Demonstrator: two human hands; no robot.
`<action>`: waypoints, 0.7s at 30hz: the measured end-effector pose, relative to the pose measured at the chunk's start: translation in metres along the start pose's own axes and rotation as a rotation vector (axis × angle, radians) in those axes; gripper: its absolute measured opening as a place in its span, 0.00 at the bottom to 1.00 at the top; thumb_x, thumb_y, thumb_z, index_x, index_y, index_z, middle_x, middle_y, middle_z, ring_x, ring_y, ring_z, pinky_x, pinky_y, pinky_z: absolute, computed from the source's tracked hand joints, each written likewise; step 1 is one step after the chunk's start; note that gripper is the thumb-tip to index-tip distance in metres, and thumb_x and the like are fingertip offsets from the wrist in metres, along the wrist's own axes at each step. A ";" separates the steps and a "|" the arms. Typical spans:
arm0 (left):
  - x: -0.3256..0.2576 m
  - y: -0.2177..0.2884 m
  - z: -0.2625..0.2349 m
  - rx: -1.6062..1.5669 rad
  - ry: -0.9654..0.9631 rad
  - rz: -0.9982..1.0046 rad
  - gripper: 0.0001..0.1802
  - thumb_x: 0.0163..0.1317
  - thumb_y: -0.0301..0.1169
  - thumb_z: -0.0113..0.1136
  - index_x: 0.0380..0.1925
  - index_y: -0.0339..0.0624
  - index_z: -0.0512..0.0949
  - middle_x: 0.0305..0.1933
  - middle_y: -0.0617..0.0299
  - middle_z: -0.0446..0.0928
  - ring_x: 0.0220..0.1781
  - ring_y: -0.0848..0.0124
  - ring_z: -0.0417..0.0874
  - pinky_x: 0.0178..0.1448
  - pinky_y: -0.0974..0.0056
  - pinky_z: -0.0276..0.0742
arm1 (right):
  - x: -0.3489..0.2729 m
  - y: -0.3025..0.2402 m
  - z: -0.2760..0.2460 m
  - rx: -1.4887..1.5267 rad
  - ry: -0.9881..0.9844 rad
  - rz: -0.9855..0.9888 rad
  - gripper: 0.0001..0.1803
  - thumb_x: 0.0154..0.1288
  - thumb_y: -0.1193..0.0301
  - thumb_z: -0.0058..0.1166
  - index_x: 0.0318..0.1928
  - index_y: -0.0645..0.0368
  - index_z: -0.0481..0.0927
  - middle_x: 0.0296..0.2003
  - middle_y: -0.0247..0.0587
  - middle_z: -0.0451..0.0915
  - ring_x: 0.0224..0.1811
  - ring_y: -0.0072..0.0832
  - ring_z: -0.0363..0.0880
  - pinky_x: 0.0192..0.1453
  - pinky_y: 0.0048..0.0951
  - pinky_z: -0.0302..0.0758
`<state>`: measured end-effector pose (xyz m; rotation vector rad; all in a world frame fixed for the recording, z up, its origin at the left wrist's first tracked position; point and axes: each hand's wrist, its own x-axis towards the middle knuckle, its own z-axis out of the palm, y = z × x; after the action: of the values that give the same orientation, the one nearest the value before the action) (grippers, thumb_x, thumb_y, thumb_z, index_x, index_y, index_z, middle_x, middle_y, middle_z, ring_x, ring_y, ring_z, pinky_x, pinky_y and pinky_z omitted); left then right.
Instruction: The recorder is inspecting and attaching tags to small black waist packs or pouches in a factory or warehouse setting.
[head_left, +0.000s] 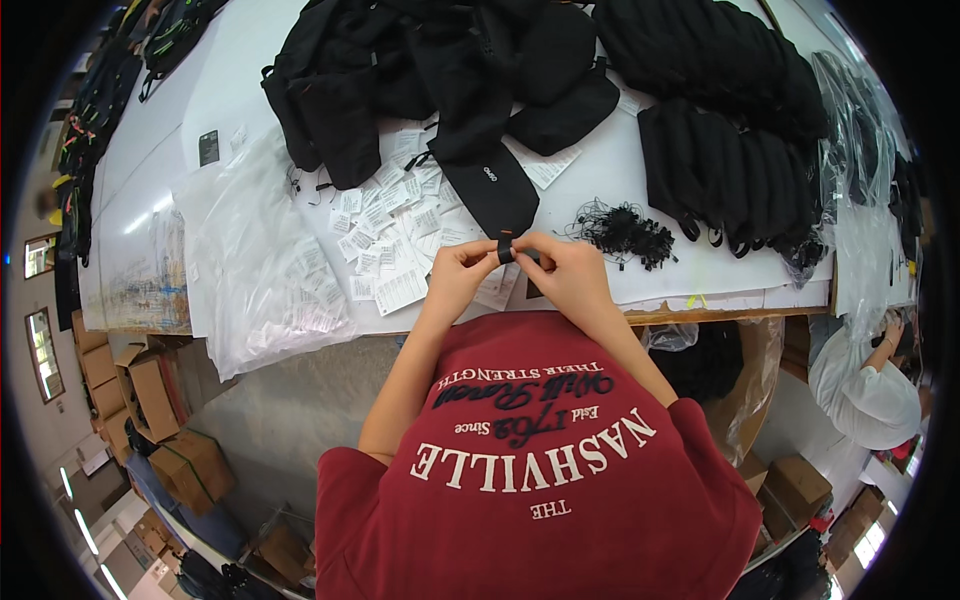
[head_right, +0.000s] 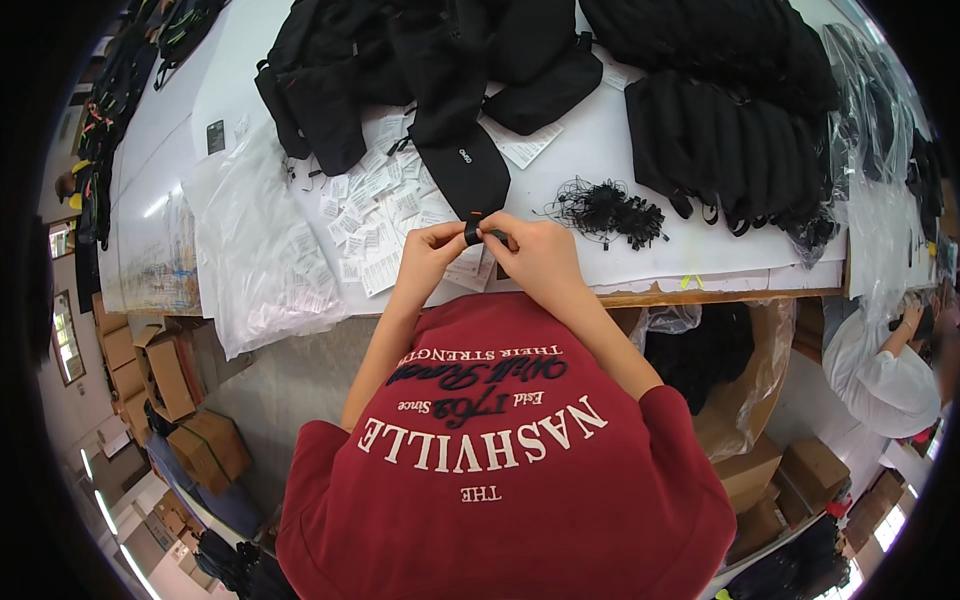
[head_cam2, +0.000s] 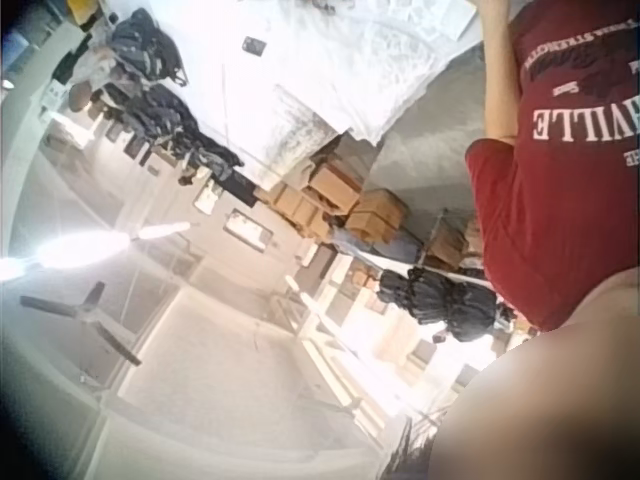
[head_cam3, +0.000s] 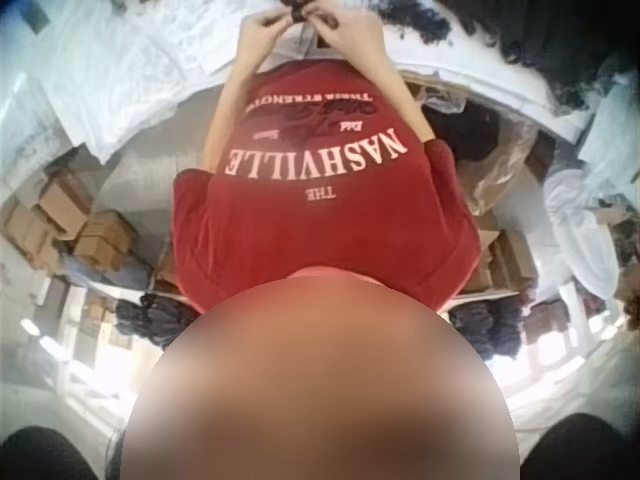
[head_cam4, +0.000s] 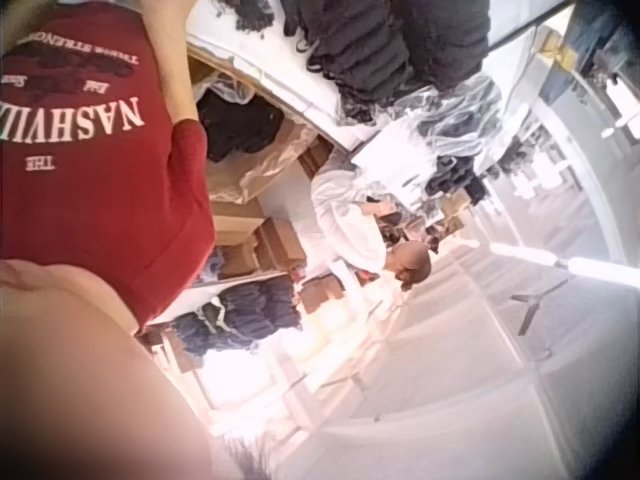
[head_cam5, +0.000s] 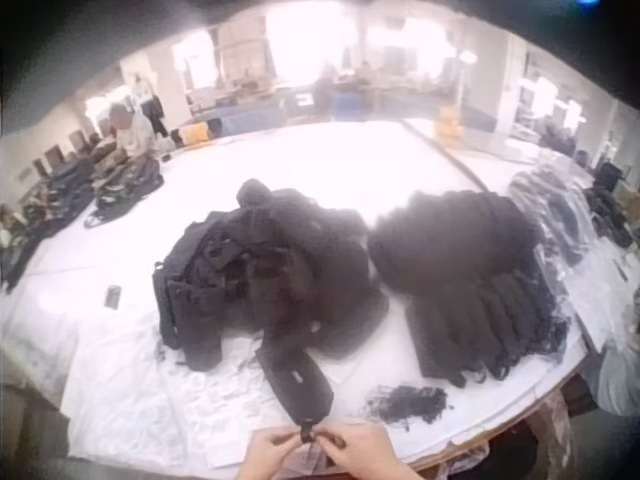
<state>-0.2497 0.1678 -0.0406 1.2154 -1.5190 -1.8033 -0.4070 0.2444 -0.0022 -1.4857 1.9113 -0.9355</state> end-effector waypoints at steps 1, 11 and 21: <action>-0.001 -0.002 -0.003 -0.003 -0.018 -0.005 0.07 0.55 0.29 0.66 0.31 0.36 0.84 0.16 0.72 0.67 0.21 0.84 0.60 0.25 0.74 0.55 | 0.000 0.000 0.003 0.000 0.013 -0.020 0.05 0.57 0.67 0.61 0.36 0.49 0.83 0.10 0.33 0.65 0.11 0.28 0.66 0.18 0.29 0.60; -0.024 0.024 0.000 0.015 0.300 0.292 0.05 0.61 0.23 0.59 0.37 0.34 0.78 0.38 0.65 0.75 0.27 0.82 0.66 0.32 0.76 0.63 | 0.007 0.009 0.010 0.847 -0.174 0.216 0.07 0.63 0.74 0.57 0.40 0.60 0.74 0.21 0.28 0.73 0.24 0.13 0.71 0.28 0.20 0.65; -0.026 0.047 0.000 -0.352 0.003 0.101 0.04 0.63 0.27 0.58 0.36 0.38 0.75 0.28 0.66 0.75 0.24 0.83 0.67 0.28 0.76 0.61 | 0.010 0.002 -0.013 1.086 -0.298 0.136 0.05 0.72 0.71 0.47 0.43 0.59 0.70 0.25 0.34 0.78 0.25 0.13 0.69 0.29 0.14 0.61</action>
<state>-0.2452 0.1765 0.0125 0.9535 -1.1734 -1.8988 -0.4205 0.2377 0.0041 -0.7536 0.9543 -1.2861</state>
